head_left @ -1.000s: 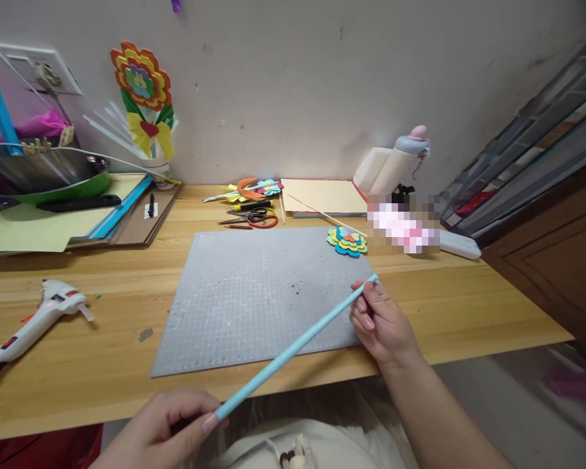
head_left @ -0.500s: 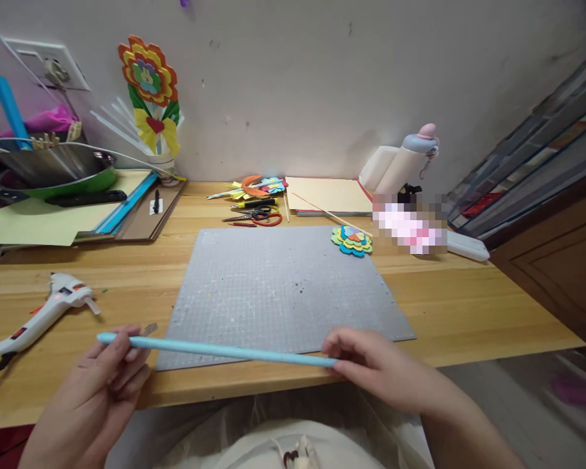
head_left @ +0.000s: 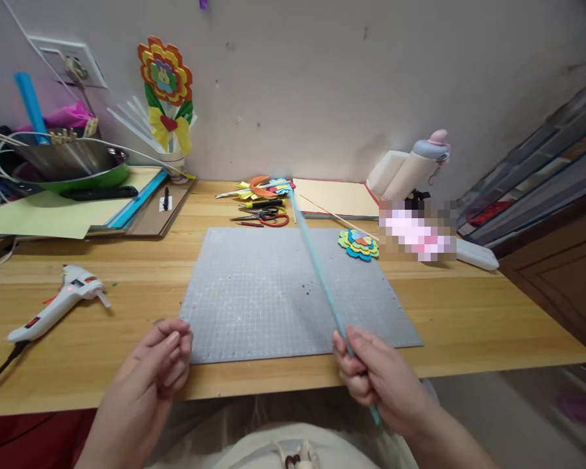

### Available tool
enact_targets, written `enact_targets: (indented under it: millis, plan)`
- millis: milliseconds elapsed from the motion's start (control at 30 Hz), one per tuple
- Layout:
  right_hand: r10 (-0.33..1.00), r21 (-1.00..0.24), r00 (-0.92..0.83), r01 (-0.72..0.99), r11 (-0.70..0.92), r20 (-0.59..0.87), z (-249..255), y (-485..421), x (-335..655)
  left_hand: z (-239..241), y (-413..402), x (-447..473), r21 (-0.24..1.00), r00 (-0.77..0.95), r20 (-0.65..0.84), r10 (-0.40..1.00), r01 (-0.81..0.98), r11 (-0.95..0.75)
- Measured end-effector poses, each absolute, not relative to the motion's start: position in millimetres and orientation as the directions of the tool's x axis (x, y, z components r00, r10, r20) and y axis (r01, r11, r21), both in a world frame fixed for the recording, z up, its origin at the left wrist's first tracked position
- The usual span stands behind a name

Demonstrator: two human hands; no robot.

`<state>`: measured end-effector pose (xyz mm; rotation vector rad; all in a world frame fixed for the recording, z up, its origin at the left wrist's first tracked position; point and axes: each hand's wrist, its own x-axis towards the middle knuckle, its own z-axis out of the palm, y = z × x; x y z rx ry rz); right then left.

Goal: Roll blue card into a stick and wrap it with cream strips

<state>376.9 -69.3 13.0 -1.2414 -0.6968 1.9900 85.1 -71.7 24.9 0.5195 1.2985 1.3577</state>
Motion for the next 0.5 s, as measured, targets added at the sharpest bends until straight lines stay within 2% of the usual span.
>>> enact_targets:
  millis: [100,233,333,500]
  plan:
    - [0.619,-0.623,-0.520,-0.195,-0.757,-0.589,11.8,-74.5,382.5,23.5,-68.0,97.9,0.875,-0.112,-0.393,0.913,-0.350,0.334]
    - [0.544,-0.667,-0.650,-0.077,-0.741,-0.530,1.8,-84.3,388.3,25.1,-60.1,113.1,0.894,0.079,-0.340,0.937,-0.282,0.348]
    - [0.506,-0.668,-0.665,-0.014,-0.744,-0.550,-7.8,-90.1,392.7,24.6,-54.4,118.2,0.894,0.095,-0.292,0.952,-0.326,0.307]
    - [0.463,-0.673,-0.678,0.062,-0.737,-0.570,-16.4,-94.7,396.0,19.5,-49.0,120.4,0.871,0.038,-0.333,0.942,-0.370,0.323]
